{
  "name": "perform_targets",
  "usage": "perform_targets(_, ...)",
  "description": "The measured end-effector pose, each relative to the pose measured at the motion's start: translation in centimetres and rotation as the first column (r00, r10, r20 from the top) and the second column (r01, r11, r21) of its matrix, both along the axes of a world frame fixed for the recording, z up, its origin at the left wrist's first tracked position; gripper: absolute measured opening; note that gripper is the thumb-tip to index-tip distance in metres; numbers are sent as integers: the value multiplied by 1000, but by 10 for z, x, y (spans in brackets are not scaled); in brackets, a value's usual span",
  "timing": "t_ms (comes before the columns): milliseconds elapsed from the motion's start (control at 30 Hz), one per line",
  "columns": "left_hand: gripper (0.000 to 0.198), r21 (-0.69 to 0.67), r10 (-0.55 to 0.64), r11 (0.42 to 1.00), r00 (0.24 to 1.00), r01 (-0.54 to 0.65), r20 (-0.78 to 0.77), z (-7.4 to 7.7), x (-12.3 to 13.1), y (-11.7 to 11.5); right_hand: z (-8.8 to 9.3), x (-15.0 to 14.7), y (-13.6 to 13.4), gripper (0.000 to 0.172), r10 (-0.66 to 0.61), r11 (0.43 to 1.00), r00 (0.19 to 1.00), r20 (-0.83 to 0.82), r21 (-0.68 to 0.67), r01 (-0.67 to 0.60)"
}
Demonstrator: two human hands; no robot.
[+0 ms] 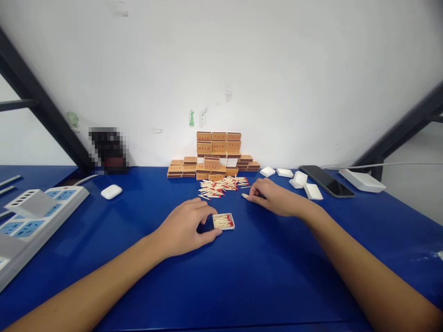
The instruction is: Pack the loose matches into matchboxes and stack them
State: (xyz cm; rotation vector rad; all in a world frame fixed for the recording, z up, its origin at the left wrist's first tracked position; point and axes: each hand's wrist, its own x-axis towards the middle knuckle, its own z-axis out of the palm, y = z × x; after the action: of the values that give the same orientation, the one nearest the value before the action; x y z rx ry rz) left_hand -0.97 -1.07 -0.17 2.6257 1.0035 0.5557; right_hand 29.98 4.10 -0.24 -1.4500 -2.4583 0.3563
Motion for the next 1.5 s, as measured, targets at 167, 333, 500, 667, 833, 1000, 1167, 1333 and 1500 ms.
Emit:
perform_targets(167,28,6,-1,1000,1000,1,13,-1,0,0,1,1,-1,45,9,999,1000,0,-45,-9)
perform_targets(333,28,8,4,1000,1000,-4,3,-2,0,0,4,3,-3,43,6,998,1000,-12,-56,-7)
perform_targets(500,27,4,1,1000,1000,-1,-5,-2,-1,0,14,-8,-15,34,11,1000,997,-77,-28,-14)
perform_targets(667,23,21,7,1000,1000,-7,6,-2,-1,0,23,-45,-39,28,110,992,963,-245,-34,-122)
perform_targets(833,18,24,4,1000,1000,-4,3,-2,0,2,16,-76,-57,15,211,977,950,-232,5,-215)
perform_targets(1000,18,10,4,1000,1000,-4,-3,-2,1,2,11,-78,-58,10,236,972,964,-126,33,-233)
perform_targets(1167,22,1,20,1000,1000,-20,-11,-1,0,2,12,-70,-56,4,235,970,970,-69,77,-230)
perform_targets(1333,22,0,24,1000,1000,-24,-13,-1,0,1,12,-71,-57,3,231,970,969,-83,99,-223)
perform_targets(1500,22,10,12,1000,1000,-12,-18,-2,0,2,9,-75,-56,6,213,973,967,-140,118,-197)
